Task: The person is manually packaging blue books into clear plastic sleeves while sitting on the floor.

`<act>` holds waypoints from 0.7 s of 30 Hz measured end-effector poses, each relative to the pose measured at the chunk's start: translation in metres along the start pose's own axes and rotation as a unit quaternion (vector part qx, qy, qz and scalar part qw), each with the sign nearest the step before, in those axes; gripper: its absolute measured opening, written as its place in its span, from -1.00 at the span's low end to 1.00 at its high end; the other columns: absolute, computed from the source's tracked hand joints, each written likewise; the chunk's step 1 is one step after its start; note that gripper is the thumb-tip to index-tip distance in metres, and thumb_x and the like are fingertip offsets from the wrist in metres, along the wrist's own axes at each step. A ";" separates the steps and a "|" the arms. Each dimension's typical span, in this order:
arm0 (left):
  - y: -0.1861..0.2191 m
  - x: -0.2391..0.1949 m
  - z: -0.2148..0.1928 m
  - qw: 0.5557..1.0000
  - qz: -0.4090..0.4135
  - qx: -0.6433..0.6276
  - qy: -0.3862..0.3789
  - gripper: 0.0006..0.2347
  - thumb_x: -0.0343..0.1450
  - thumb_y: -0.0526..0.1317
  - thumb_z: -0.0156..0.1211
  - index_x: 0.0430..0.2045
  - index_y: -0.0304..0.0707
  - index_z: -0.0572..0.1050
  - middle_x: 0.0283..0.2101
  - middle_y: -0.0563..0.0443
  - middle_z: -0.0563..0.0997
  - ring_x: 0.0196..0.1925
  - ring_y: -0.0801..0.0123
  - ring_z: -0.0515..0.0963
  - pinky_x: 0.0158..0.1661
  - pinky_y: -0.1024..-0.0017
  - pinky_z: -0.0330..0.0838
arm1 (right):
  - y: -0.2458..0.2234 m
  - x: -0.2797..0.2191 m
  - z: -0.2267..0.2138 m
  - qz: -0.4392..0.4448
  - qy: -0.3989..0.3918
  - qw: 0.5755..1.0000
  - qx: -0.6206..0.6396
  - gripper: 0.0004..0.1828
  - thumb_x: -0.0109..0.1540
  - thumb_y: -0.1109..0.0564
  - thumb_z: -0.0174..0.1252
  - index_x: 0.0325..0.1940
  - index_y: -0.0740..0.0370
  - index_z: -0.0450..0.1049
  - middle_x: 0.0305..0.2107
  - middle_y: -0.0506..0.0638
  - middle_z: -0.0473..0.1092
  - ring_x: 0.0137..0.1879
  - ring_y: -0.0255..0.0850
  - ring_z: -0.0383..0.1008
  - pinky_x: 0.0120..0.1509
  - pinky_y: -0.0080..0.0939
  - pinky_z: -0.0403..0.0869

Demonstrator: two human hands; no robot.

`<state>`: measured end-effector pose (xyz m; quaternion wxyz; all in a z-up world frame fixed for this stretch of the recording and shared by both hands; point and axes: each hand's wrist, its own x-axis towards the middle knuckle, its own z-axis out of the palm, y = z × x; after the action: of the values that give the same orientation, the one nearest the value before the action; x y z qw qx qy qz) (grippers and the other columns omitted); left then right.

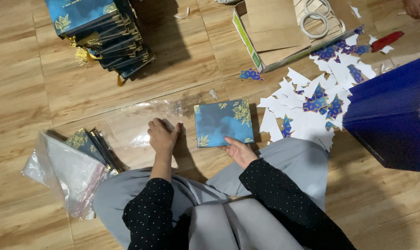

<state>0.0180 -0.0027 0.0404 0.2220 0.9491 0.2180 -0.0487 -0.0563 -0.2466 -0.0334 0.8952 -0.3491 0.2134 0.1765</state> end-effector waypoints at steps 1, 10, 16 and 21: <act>0.004 -0.002 -0.005 0.999 0.019 0.028 -0.015 -0.52 0.18 0.14 0.21 -0.28 -0.21 0.25 -0.22 -0.07 0.30 -0.10 0.08 0.42 -0.12 0.21 0.40 | 0.002 0.004 -0.003 0.011 -0.004 1.000 -0.010 -0.63 0.09 0.24 0.12 -0.03 0.11 0.32 -0.15 -0.07 0.40 -0.13 -0.16 0.44 0.11 -0.08 0.39; -0.051 0.015 0.050 0.999 0.045 0.006 0.023 -0.90 0.25 -0.23 0.12 -0.52 -0.25 0.40 -0.43 -0.01 0.39 -0.32 0.16 0.50 -0.32 0.29 0.46 | -0.001 0.003 0.006 0.038 0.006 0.999 -0.016 -0.62 0.09 0.25 0.12 -0.02 0.09 0.32 -0.11 -0.08 0.37 -0.08 -0.16 0.41 0.17 -0.05 0.34; -0.039 0.006 0.058 0.997 0.055 -0.047 -0.012 -0.89 0.28 -0.19 -0.01 -0.49 -0.22 0.32 -0.42 -0.10 0.42 -0.27 0.05 0.51 -0.26 0.19 0.45 | -0.005 0.005 0.012 0.038 0.005 0.999 -0.025 -0.64 0.10 0.20 0.12 -0.02 0.08 0.31 -0.13 -0.09 0.37 -0.06 -0.20 0.40 0.18 -0.13 0.34; -0.009 -0.023 0.019 0.995 0.083 0.012 -0.054 -0.66 0.28 0.05 0.01 -0.31 -0.18 0.21 -0.29 -0.09 0.37 -0.18 0.05 0.48 -0.21 0.19 0.45 | -0.004 0.018 0.016 0.039 0.001 0.999 -0.005 -0.67 0.11 0.20 0.13 -0.05 0.08 0.32 -0.17 -0.10 0.38 -0.07 -0.24 0.39 0.15 -0.20 0.35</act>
<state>-0.0061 -0.0125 0.0244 0.2254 0.9625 0.1255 -0.0834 -0.0348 -0.2350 -0.0295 0.8859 -0.3447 0.2268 0.2119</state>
